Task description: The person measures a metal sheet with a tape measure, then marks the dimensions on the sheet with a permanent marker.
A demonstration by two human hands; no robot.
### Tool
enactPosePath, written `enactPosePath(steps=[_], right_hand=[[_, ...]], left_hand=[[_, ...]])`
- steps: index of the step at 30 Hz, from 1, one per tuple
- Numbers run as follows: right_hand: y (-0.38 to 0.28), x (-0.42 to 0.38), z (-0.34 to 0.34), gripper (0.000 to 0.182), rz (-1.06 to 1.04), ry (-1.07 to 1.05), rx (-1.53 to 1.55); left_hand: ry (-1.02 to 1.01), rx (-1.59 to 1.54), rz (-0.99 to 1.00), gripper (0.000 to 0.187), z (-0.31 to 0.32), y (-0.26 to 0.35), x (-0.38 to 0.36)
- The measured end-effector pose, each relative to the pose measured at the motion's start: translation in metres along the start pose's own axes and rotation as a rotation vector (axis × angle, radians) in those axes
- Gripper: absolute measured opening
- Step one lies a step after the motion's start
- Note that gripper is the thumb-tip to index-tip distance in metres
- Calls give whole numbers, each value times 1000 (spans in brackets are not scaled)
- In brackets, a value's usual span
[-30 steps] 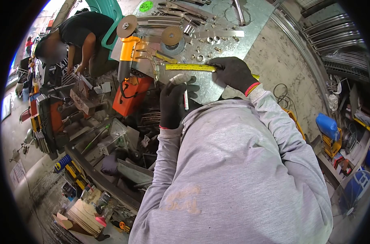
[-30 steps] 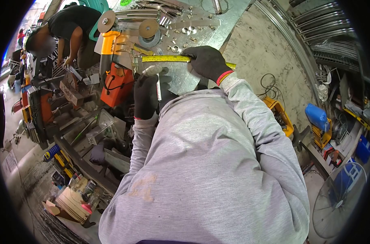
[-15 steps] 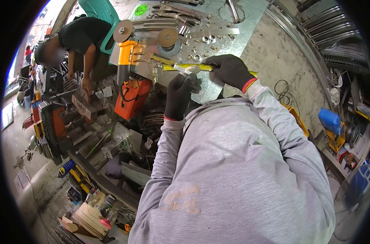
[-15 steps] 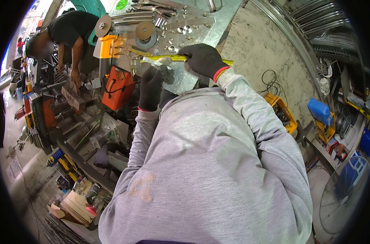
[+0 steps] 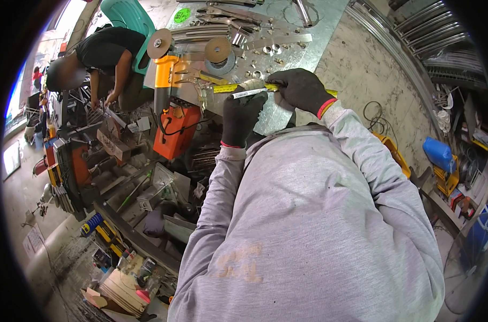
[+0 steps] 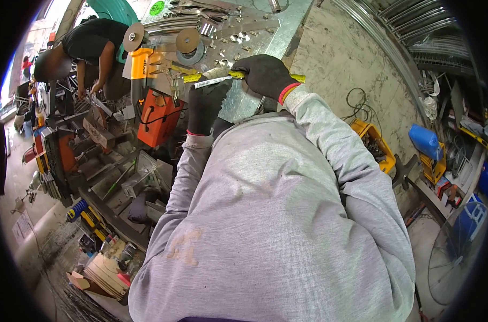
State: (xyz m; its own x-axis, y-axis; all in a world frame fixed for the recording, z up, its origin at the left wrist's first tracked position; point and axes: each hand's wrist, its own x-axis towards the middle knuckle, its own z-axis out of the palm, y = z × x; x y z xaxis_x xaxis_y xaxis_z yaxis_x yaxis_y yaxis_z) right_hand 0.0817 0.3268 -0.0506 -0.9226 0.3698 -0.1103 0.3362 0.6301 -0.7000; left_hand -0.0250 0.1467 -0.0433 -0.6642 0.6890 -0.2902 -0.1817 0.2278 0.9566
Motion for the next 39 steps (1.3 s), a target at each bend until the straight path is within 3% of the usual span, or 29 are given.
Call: enactPosePath(steps=[6, 10, 15, 39], right_hand=[[2, 0, 2, 32, -16, 14, -9], [0, 0, 0, 33, -1, -8, -10], [2, 0, 1, 34, -40, 14, -12], [7, -1, 5, 35, -60, 45, -19]], left_hand=[[-6, 134, 87, 20, -3, -8, -1], [-3, 92, 29, 22, -1, -9, -2], [9, 151, 156, 27, -1, -29, 5], [15, 114, 69, 24, 5, -15, -1]])
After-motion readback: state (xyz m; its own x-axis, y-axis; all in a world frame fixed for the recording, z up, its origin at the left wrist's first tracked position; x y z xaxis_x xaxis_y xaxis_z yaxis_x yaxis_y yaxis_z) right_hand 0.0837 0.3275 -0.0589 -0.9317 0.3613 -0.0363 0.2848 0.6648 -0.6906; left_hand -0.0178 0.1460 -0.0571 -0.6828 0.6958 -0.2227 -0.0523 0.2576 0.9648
